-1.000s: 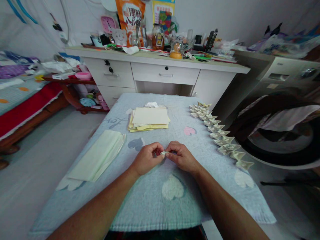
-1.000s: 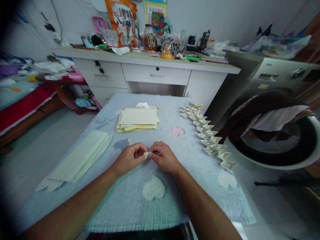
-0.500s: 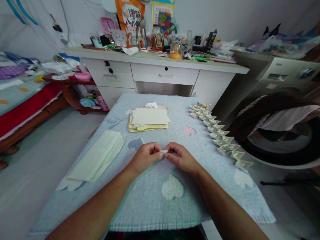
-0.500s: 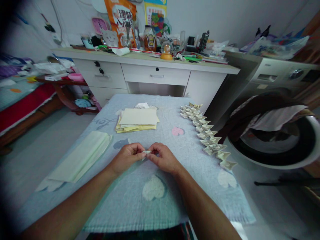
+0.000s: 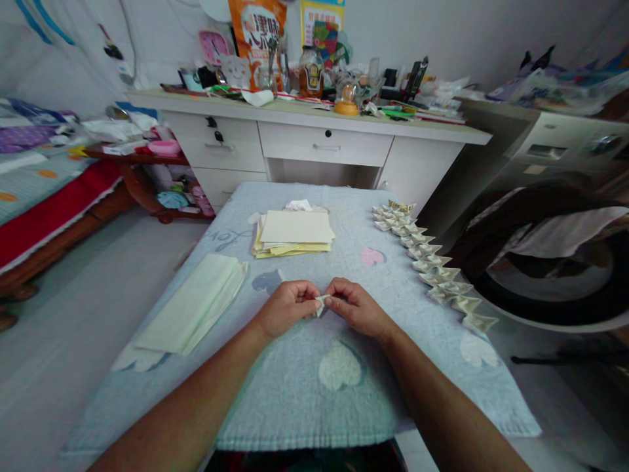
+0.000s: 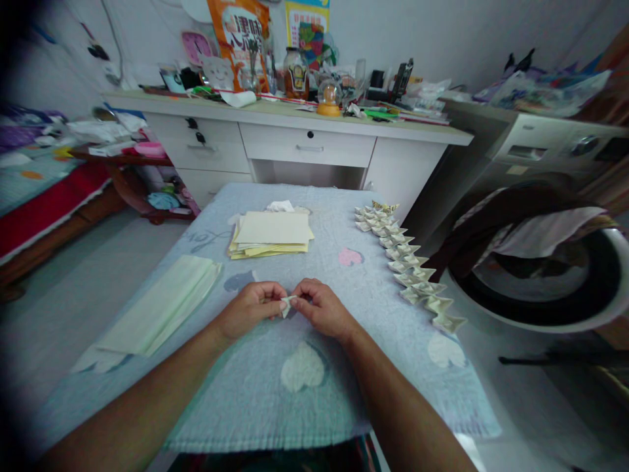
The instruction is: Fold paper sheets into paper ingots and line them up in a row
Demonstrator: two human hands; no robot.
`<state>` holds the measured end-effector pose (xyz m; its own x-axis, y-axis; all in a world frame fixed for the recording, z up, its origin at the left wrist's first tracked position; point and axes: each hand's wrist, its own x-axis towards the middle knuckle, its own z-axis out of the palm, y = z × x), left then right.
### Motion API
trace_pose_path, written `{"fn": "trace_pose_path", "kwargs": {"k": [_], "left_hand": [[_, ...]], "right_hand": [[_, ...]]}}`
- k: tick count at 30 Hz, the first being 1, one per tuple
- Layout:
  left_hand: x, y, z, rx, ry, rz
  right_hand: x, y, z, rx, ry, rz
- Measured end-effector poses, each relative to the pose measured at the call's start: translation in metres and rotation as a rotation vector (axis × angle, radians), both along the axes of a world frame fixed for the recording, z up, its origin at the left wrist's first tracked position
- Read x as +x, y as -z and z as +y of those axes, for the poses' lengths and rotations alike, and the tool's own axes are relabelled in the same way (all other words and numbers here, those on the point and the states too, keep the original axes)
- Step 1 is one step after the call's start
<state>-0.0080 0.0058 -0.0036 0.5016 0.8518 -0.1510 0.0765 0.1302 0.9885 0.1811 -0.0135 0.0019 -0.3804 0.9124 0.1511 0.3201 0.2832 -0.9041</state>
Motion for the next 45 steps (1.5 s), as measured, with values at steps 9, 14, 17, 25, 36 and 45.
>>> {"fn": "trace_pose_path", "kwargs": {"k": [9, 14, 17, 25, 36, 45], "left_hand": [[0.0019, 0.0005, 0.0010, 0.028, -0.111, -0.108], [0.0013, -0.0037, -0.0001, 0.003, -0.048, -0.091], [0.0006, -0.0037, 0.0002, 0.002, -0.002, -0.078], [0.0009, 0.0018, 0.0003, 0.107, -0.082, -0.071], [0.0066, 0.0019, -0.0022, 0.101, -0.142, -0.140], [0.0057, 0.0018, -0.0012, 0.143, -0.146, -0.074]], "right_hand": [[-0.0051, 0.0024, -0.0013, 0.012, -0.007, 0.009], [-0.0035, -0.0012, -0.0010, 0.074, -0.034, -0.020], [-0.0016, -0.0014, -0.0014, 0.089, -0.046, -0.013], [-0.0038, -0.0006, -0.0025, 0.048, -0.060, -0.035], [-0.0060, 0.0011, -0.0015, 0.069, -0.061, -0.001], [-0.0027, 0.0003, -0.0001, -0.040, -0.007, 0.040]]}}
